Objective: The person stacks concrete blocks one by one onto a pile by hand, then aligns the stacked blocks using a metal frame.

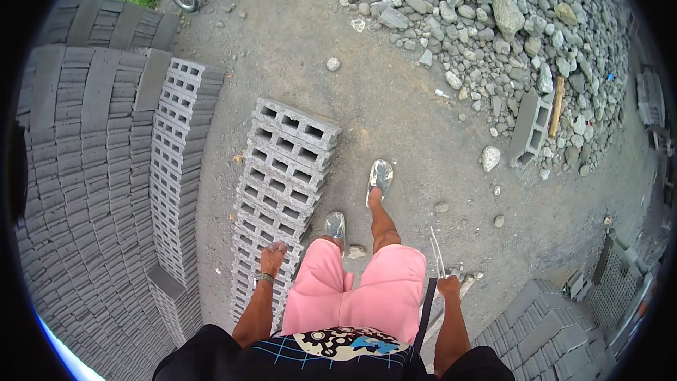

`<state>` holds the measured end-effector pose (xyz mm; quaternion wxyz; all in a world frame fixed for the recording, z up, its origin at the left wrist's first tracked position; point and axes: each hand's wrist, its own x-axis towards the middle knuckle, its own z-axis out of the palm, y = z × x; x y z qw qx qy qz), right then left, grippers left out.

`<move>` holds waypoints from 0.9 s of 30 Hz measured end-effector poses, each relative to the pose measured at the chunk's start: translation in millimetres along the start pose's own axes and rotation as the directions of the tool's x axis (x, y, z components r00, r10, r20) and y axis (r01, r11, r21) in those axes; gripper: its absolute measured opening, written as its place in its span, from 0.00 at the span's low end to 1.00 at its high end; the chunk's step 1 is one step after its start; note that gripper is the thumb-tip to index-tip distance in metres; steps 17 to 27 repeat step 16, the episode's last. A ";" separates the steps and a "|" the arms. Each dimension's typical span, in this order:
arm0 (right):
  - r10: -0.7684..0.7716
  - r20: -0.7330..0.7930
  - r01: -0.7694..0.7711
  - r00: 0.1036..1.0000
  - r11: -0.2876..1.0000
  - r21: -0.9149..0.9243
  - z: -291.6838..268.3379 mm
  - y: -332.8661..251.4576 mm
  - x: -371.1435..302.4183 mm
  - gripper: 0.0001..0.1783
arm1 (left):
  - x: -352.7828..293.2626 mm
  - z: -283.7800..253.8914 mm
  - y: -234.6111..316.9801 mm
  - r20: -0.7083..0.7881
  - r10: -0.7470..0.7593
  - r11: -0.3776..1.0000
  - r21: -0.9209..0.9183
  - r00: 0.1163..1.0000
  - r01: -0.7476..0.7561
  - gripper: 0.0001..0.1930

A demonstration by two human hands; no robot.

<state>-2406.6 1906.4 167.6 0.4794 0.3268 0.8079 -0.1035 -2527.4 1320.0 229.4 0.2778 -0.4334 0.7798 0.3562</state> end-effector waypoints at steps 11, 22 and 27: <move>0.027 -0.427 0.194 0.904 0.864 0.465 86.4 -3.7 -168.0 0.24 | -13.1 -92.1 -151.3 -0.125 0.251 0.927 -0.253 0.960 -0.275 0.18; 0.044 -0.547 0.200 0.836 0.904 0.378 160.3 63.6 -232.6 0.24 | -69.1 -152.1 -276.0 -0.096 0.089 0.966 -0.233 0.991 -0.110 0.19; 0.044 -0.547 0.200 0.836 0.904 0.378 160.3 63.6 -232.6 0.24 | -69.1 -152.1 -276.0 -0.096 0.089 0.966 -0.233 0.991 -0.110 0.19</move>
